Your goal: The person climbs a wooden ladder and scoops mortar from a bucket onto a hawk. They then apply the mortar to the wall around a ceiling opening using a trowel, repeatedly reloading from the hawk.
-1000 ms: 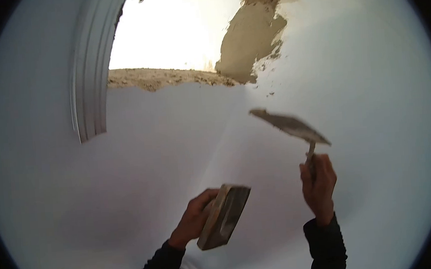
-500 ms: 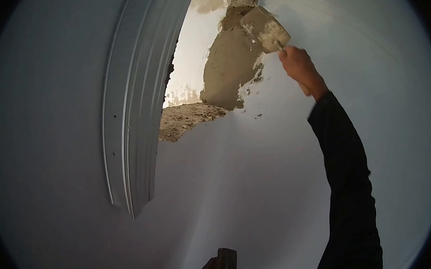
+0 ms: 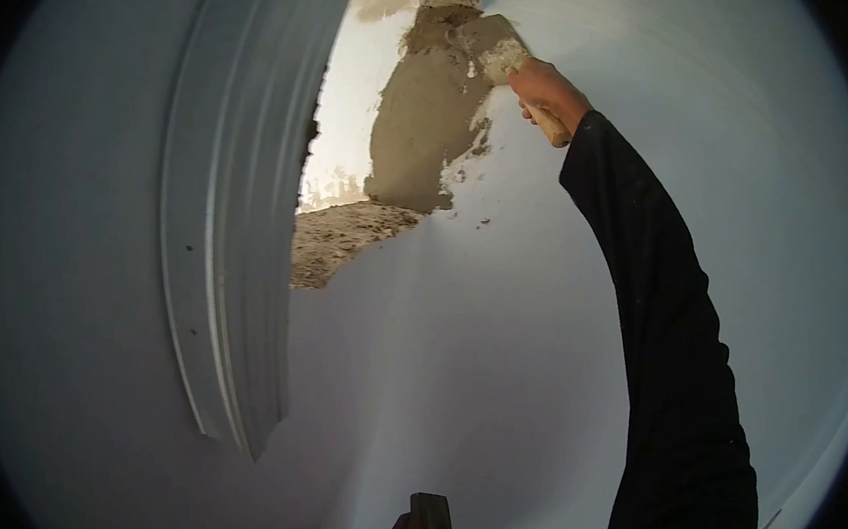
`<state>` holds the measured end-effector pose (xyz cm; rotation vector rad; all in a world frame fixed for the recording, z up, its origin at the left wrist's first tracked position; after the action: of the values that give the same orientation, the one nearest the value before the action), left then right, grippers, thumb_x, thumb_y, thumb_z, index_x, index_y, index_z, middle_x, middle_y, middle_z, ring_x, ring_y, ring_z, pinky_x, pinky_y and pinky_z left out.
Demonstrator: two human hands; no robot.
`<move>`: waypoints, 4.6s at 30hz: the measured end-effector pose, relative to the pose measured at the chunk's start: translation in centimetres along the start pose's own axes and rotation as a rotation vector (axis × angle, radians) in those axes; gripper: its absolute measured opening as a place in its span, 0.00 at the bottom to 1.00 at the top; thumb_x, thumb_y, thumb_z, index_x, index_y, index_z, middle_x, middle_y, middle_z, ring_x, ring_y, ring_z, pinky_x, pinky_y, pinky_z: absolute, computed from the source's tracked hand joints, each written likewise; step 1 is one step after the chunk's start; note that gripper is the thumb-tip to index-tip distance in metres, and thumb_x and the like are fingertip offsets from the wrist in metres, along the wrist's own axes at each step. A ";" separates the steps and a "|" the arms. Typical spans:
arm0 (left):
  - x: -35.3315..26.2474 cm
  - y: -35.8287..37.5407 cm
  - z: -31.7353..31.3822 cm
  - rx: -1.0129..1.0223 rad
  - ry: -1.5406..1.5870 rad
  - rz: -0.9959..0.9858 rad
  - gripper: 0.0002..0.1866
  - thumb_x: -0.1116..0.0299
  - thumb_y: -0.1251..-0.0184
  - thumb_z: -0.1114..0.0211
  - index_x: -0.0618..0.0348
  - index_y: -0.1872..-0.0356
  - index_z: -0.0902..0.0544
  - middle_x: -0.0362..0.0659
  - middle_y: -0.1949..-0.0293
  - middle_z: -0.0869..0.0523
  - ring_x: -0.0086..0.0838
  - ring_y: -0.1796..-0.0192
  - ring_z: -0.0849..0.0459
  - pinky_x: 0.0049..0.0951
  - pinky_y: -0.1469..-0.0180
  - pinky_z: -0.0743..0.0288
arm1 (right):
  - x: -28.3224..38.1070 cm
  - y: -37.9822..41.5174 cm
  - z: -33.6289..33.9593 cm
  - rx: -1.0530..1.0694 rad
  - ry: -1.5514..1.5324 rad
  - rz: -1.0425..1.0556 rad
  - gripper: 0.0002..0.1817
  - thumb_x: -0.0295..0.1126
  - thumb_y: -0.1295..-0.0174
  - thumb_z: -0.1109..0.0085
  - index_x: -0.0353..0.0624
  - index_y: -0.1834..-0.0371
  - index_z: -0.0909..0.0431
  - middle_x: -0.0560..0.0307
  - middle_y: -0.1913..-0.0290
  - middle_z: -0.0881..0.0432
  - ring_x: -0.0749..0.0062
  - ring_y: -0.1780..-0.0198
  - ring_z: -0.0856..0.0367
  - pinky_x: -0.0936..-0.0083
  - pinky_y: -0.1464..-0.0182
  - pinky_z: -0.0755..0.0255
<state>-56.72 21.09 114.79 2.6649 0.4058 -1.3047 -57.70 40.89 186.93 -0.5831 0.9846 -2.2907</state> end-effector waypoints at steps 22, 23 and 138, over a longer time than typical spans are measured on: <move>3.9 -0.4 1.7 -0.035 -0.003 0.038 0.21 0.57 0.24 0.53 0.55 0.37 0.31 0.37 0.51 0.23 0.22 0.51 0.24 0.26 0.50 0.26 | 1.2 -0.1 -1.6 -0.079 0.096 0.007 0.14 0.30 0.44 0.53 0.30 0.65 0.20 0.38 0.71 0.16 0.55 0.73 0.14 0.64 0.69 0.20; 3.8 -0.3 1.7 -0.028 -0.023 0.059 0.21 0.57 0.24 0.53 0.55 0.37 0.31 0.37 0.51 0.23 0.22 0.52 0.24 0.26 0.50 0.26 | 0.4 0.7 -0.9 -0.097 0.072 -0.026 0.14 0.29 0.43 0.54 0.30 0.65 0.20 0.39 0.72 0.17 0.55 0.74 0.15 0.63 0.71 0.21; 8.0 -6.2 8.8 0.045 -0.378 -0.204 0.24 0.57 0.26 0.52 0.57 0.34 0.35 0.46 0.41 0.27 0.31 0.39 0.29 0.33 0.36 0.35 | -1.9 7.6 -6.4 0.282 0.532 0.361 0.21 0.42 0.32 0.60 0.37 0.65 0.21 0.39 0.63 0.18 0.44 0.60 0.19 0.53 0.54 0.26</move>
<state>-60.50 26.20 102.99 2.3799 0.6103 -1.8501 -57.52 41.08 176.79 0.3178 0.8807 -2.2281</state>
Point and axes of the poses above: each hand's wrist, its own y-axis away from the middle knuckle, its own z-axis out of the back of the hand, x = y × z, the point moved 5 cm from there along -y, towards the middle knuckle
